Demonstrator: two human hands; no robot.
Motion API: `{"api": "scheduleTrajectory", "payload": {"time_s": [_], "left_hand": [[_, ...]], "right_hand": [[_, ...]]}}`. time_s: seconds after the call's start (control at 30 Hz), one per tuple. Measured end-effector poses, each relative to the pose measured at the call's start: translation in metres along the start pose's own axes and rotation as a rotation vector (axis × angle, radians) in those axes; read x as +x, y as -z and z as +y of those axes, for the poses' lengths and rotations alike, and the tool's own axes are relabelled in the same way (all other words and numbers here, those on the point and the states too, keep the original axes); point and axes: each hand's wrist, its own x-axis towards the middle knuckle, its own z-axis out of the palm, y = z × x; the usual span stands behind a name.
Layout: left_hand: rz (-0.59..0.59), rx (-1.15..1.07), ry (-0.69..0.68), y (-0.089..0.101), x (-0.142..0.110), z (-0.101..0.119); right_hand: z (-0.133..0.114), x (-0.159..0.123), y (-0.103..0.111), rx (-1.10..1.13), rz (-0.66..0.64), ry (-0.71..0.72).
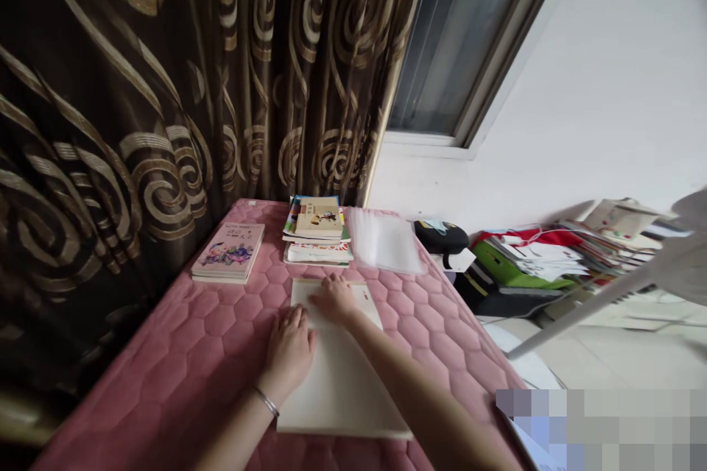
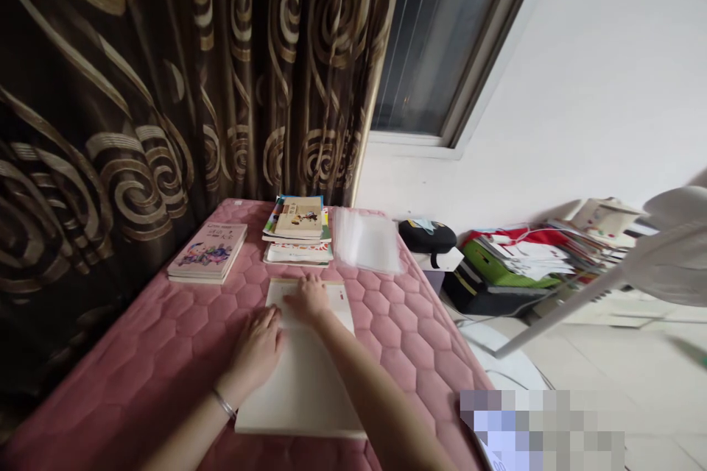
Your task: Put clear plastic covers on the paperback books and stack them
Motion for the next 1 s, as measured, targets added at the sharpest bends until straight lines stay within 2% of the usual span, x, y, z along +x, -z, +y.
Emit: {"api": "scheduleTrajectory", "payload": {"time_s": [0.17, 0.43, 0.63, 0.8, 1.0], "left_hand": [[0.027, 0.009, 0.0, 0.0, 0.001, 0.002], [0.03, 0.036, 0.022, 0.005, -0.002, 0.006], [0.023, 0.068, 0.03, 0.005, -0.003, 0.007], [0.006, 0.09, 0.031, 0.005, -0.001, 0.007], [0.005, 0.089, 0.016, 0.004, 0.0, 0.005]], "right_hand": [[-0.027, 0.023, -0.02, 0.139, 0.03, -0.002], [-0.036, 0.068, -0.017, 0.091, -0.066, -0.167], [-0.041, 0.051, -0.021, 0.09, -0.004, -0.07], [-0.031, 0.033, -0.026, 0.135, -0.073, 0.035], [-0.028, 0.038, -0.023, 0.159, -0.057, 0.025]]}}
